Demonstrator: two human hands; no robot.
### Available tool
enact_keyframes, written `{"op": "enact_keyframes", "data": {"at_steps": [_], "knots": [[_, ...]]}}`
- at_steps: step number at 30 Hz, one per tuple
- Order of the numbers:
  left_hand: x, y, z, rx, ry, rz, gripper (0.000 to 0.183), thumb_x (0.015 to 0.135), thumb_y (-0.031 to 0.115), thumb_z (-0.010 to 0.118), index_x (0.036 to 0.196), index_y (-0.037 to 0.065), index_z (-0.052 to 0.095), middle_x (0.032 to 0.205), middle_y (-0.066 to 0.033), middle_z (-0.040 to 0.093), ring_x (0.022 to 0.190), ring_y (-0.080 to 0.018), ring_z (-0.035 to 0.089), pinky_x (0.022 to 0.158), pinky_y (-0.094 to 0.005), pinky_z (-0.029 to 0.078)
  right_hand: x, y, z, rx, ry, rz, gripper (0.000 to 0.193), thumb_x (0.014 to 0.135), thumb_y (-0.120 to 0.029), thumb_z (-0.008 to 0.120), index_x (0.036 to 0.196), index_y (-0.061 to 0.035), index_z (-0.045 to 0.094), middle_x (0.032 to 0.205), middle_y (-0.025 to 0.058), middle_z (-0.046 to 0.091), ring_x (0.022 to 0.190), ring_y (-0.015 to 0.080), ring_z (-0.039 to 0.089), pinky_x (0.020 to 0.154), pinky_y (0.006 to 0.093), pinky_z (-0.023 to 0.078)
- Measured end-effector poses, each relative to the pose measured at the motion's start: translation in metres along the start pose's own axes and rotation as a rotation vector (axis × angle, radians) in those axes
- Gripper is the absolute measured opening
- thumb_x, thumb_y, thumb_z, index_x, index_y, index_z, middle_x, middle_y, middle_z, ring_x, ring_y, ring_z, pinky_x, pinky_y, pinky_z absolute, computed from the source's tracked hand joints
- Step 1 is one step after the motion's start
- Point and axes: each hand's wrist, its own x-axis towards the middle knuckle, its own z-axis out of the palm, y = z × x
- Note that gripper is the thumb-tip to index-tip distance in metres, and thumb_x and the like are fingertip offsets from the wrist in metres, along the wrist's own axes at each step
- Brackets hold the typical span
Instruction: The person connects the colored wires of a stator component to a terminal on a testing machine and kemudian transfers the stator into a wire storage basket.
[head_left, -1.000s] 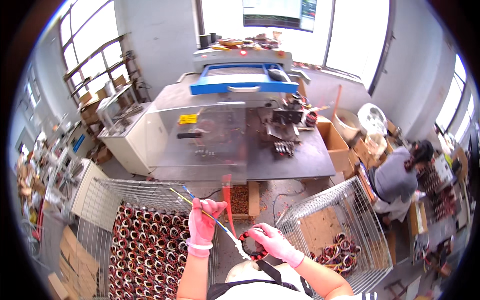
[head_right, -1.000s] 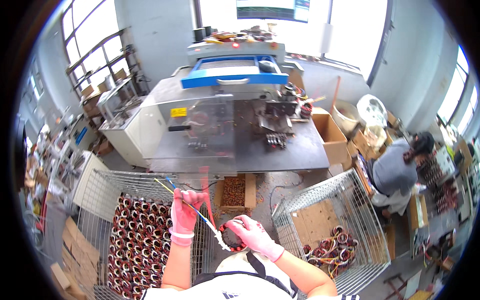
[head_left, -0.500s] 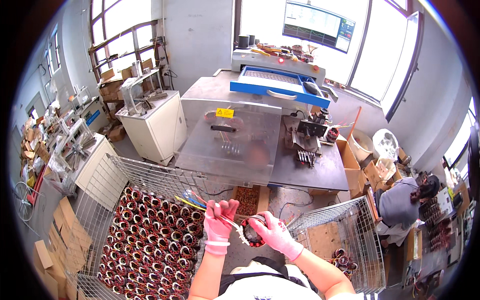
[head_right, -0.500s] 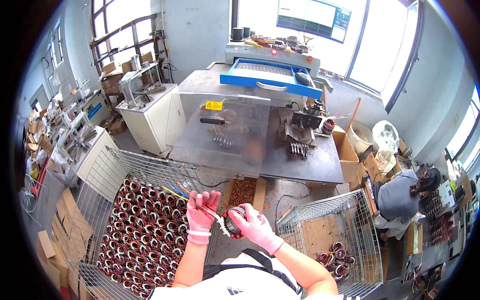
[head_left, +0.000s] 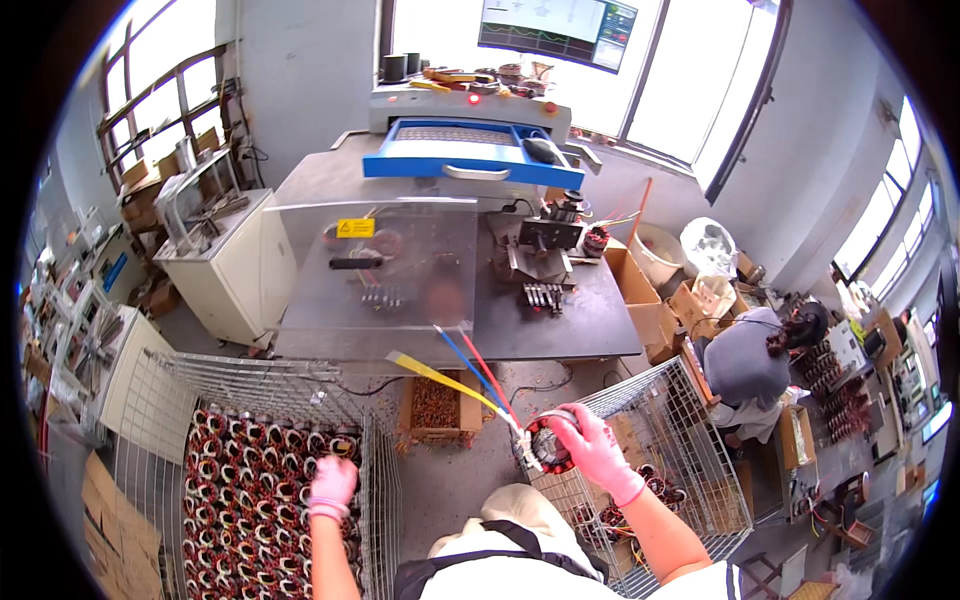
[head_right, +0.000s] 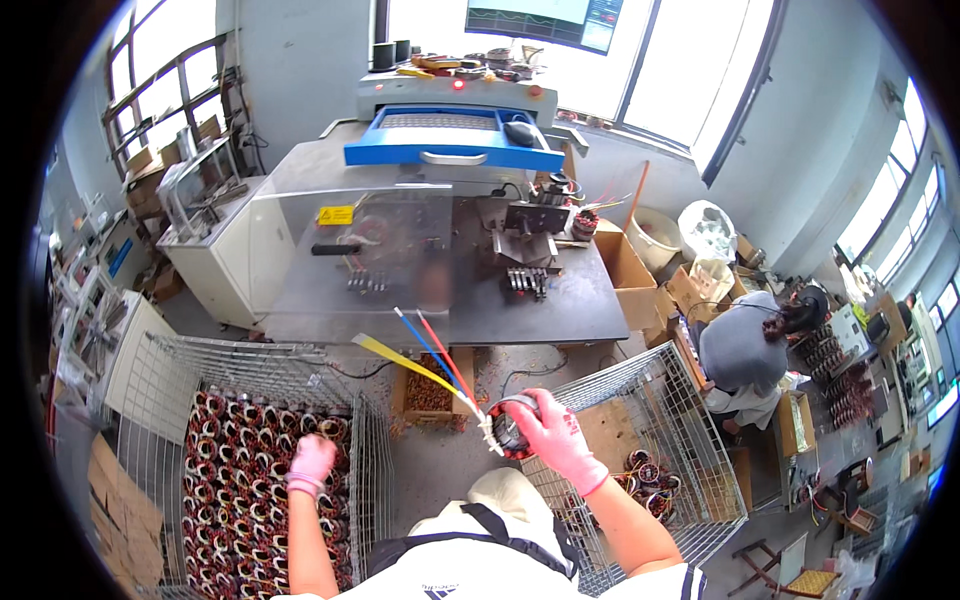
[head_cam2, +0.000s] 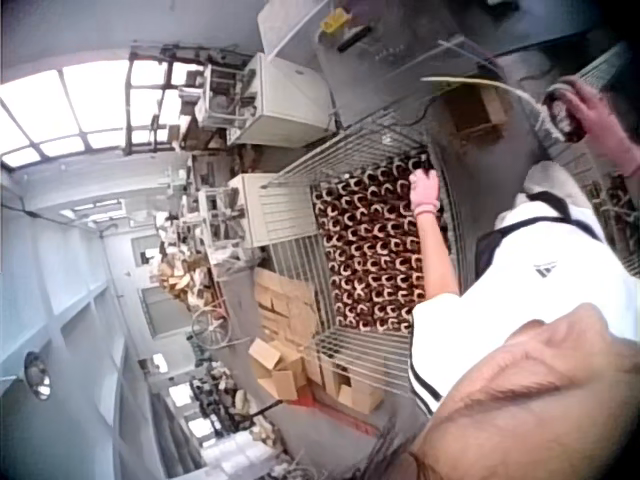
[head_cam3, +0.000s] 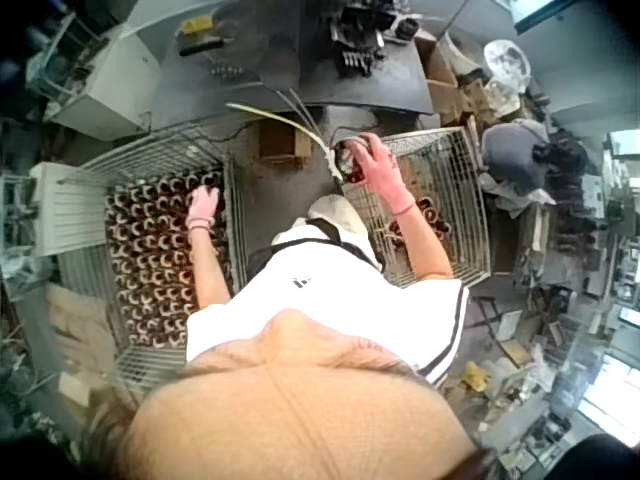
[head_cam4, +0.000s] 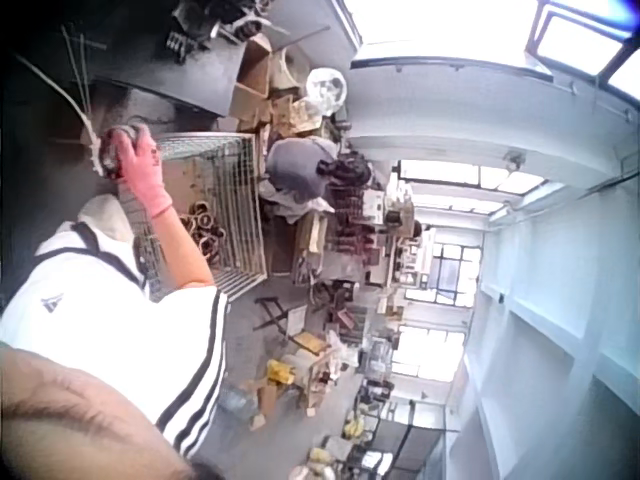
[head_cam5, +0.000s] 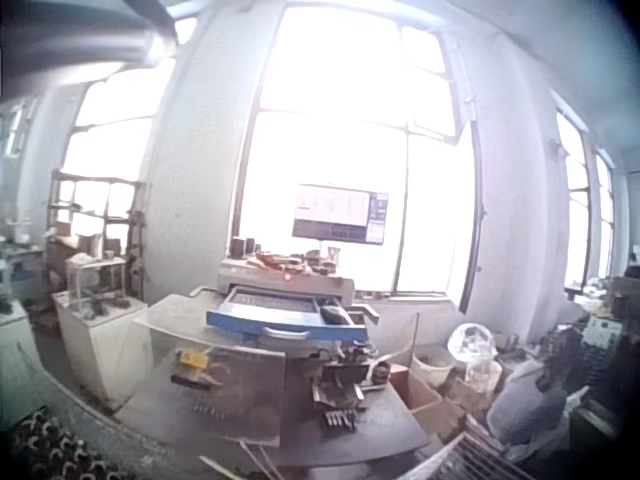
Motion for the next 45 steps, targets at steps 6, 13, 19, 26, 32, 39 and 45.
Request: {"op": "enact_keyframes", "data": {"at_steps": [6, 13, 19, 26, 32, 39, 45], "knots": [[0.034, 0.198, -0.115, -1.092, -0.014, 0.064, 0.026, 0.083, 0.014, 0.072, 0.103, -0.001, 0.067, 0.092, -0.0108, 0.069, 0.082, -0.0158, 0.066, 0.072, -0.0276, 0.052, 0.048, 0.030, -0.014, -0.055, 0.007, 0.022, 0.044, 0.092, -0.035, 0.061, 0.117, 0.0001, 0.053, 0.093, 0.0209, 0.067, 0.086, 0.0331, 0.067, 0.073, 0.0396, 0.052], [0.178, 0.353, -0.140, -1.546, 0.044, -0.027, 0.016, 0.085, 0.011, 0.072, 0.095, 0.002, 0.064, 0.068, 0.0022, 0.055, 0.049, -0.0036, 0.047, 0.041, -0.0177, 0.032, 0.127, 0.065, -0.055, -0.184, 0.067, -0.047, 0.047, 0.089, -0.037, 0.063, 0.117, -0.0008, 0.053, 0.095, 0.0219, 0.067, 0.087, 0.0372, 0.067, 0.073, 0.0426, 0.053], [0.231, 0.386, -0.133, -1.555, -0.024, -0.224, 0.025, 0.096, 0.025, 0.058, 0.091, 0.001, 0.064, 0.058, -0.0007, 0.052, 0.040, -0.0068, 0.044, 0.035, -0.0200, 0.029, 0.212, 0.109, -0.086, -0.249, 0.039, -0.165, 0.042, 0.087, -0.034, 0.064, 0.112, -0.0019, 0.054, 0.096, 0.0200, 0.063, 0.088, 0.0367, 0.064, 0.073, 0.0443, 0.051], [0.237, 0.374, -0.066, -1.603, -0.203, -0.071, 0.022, 0.098, 0.016, 0.055, 0.114, 0.002, 0.055, 0.094, -0.0075, 0.061, 0.077, -0.0130, 0.062, 0.063, -0.0231, 0.051, 0.360, 0.163, -0.079, -0.517, 0.048, -0.416, 0.041, 0.084, -0.035, 0.065, 0.112, -0.0070, 0.056, 0.098, 0.0134, 0.053, 0.097, 0.0318, 0.054, 0.079, 0.0440, 0.046], [0.320, 0.398, -0.017, -1.600, -0.192, 0.058, 0.022, 0.096, 0.010, 0.056, 0.116, 0.002, 0.054, 0.099, -0.0053, 0.059, 0.083, -0.0114, 0.060, 0.069, -0.0233, 0.052, 0.475, 0.180, -0.057, -0.532, 0.016, -0.442, 0.046, 0.081, -0.033, 0.070, 0.117, -0.0064, 0.057, 0.102, 0.0135, 0.054, 0.099, 0.0338, 0.053, 0.083, 0.0451, 0.047], [0.368, 0.406, 0.017, -1.588, -0.105, 0.022, 0.021, 0.095, 0.007, 0.057, 0.115, 0.001, 0.057, 0.097, -0.0032, 0.061, 0.082, -0.0091, 0.060, 0.066, -0.0209, 0.051, 0.545, 0.196, -0.050, -0.568, 0.010, -0.509, 0.046, 0.076, -0.025, 0.074, 0.117, -0.0097, 0.059, 0.106, 0.0123, 0.056, 0.101, 0.0334, 0.054, 0.085, 0.0450, 0.048], [0.373, 0.406, 0.015, -1.462, -0.066, -0.001, 0.020, 0.095, 0.009, 0.057, 0.114, 0.001, 0.057, 0.099, -0.0033, 0.059, 0.081, -0.0086, 0.060, 0.067, -0.0214, 0.051, 0.512, 0.174, -0.056, -0.460, 0.274, -0.496, 0.044, 0.077, -0.020, 0.072, 0.118, -0.0110, 0.059, 0.111, 0.0115, 0.056, 0.103, 0.0342, 0.053, 0.087, 0.0447, 0.045]]}}
